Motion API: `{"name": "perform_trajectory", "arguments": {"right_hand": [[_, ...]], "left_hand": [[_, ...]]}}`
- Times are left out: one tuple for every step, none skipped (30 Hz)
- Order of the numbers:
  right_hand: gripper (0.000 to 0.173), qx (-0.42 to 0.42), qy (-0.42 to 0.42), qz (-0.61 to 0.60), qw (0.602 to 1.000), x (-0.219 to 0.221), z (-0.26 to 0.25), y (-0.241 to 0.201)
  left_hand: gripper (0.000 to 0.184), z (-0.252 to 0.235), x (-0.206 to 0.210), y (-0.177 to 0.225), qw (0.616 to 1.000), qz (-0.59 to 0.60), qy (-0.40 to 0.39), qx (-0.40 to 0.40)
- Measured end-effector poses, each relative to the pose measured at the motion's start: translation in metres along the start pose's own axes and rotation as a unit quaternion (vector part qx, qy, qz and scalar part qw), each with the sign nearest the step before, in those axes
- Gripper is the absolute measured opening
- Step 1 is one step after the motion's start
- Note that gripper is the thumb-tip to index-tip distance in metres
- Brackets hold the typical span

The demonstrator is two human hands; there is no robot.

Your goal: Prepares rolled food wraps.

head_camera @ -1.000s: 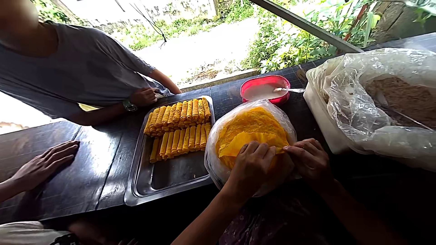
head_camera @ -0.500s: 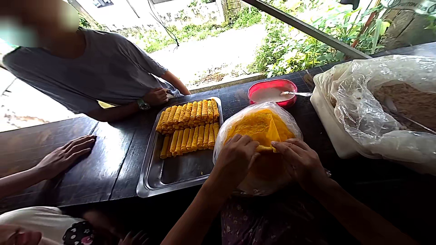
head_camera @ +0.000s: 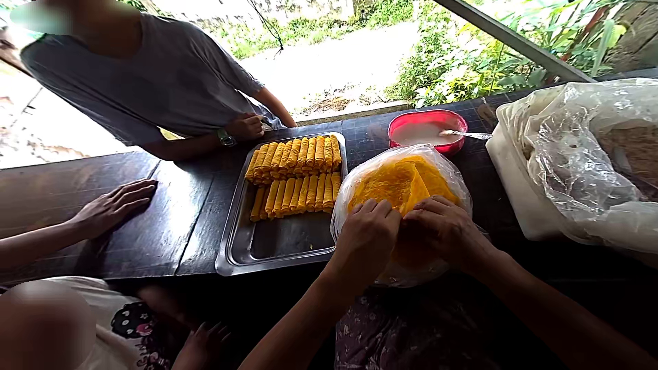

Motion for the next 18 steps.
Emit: {"name": "perform_trajectory", "arguments": {"right_hand": [[0.018, -0.009, -0.001, -0.013, 1.0, 0.0, 0.0, 0.003], [0.017, -0.014, -0.004, -0.029, 0.999, 0.001, 0.0, 0.005], [0.016, -0.016, -0.006, -0.044, 0.999, 0.001, 0.0, 0.007], [0.016, -0.015, -0.007, -0.055, 0.998, 0.0, -0.001, 0.008], [0.015, -0.015, -0.007, -0.062, 0.998, 0.0, -0.001, 0.009], [0.015, -0.016, -0.007, -0.063, 0.998, 0.0, -0.001, 0.01], [0.016, -0.02, -0.007, -0.059, 0.998, 0.001, 0.0, 0.011], [0.017, -0.025, -0.009, -0.052, 0.998, 0.001, 0.001, 0.012], [0.02, -0.033, -0.014, -0.043, 0.998, 0.0, 0.003, 0.013], [0.025, -0.041, -0.025, -0.034, 0.998, -0.001, 0.005, 0.014], [0.033, -0.051, -0.037, -0.022, 0.998, -0.003, 0.007, 0.015], [0.04, -0.057, -0.052, -0.01, 0.997, -0.004, 0.009, 0.015], [0.043, -0.063, -0.062, 0.002, 0.996, -0.006, 0.011, 0.014], [0.044, -0.065, -0.069, 0.015, 0.995, -0.006, 0.013, 0.013], [0.044, -0.067, -0.074, 0.031, 0.995, -0.006, 0.013, 0.011], [0.043, -0.066, -0.076, 0.045, 0.994, -0.006, 0.014, 0.009], [0.041, -0.066, -0.078, 0.061, 0.993, -0.005, 0.013, 0.006], [0.041, -0.066, -0.078, 0.073, 0.992, -0.005, 0.011, 0.004]], "left_hand": [[0.014, 0.0, 0.001, 0.0, 1.0, 0.004, -0.003, 0.002], [0.014, 0.0, 0.001, -0.001, 1.0, 0.009, -0.007, 0.003], [0.014, 0.0, 0.002, -0.001, 1.0, 0.013, -0.01, 0.005], [0.014, -0.001, 0.002, -0.001, 1.0, 0.016, -0.012, 0.007], [0.014, -0.001, 0.002, -0.002, 1.0, 0.02, -0.013, 0.01], [0.014, 0.0, 0.003, -0.003, 1.0, 0.023, -0.01, 0.015], [0.014, 0.001, 0.003, -0.005, 0.999, 0.026, -0.003, 0.021], [0.016, 0.003, 0.003, -0.007, 0.999, 0.027, 0.008, 0.029], [0.019, 0.007, 0.004, -0.011, 0.999, 0.024, 0.021, 0.037], [0.023, 0.013, 0.005, -0.016, 0.998, 0.014, 0.039, 0.043], [0.026, 0.02, 0.005, -0.021, 0.997, 0.005, 0.055, 0.044], [0.028, 0.028, 0.005, -0.026, 0.997, 0.001, 0.069, 0.043], [0.028, 0.036, 0.006, -0.031, 0.996, -0.003, 0.082, 0.038], [0.027, 0.043, 0.007, -0.035, 0.995, -0.005, 0.095, 0.031], [0.025, 0.049, 0.009, -0.038, 0.994, -0.006, 0.107, 0.024], [0.023, 0.054, 0.011, -0.04, 0.993, -0.002, 0.119, 0.017], [0.022, 0.057, 0.013, -0.041, 0.991, 0.005, 0.13, 0.011], [0.02, 0.058, 0.014, -0.04, 0.99, 0.015, 0.142, 0.008]]}}
Point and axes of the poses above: each hand's wrist, its own z-axis away from the middle knuckle, its own x-axis out of the palm, y = z × x, the point moved 2 cm from there along -z, towards the middle knuckle, and after that the axes turned 15 degrees about -y, right-handed, at the moved point
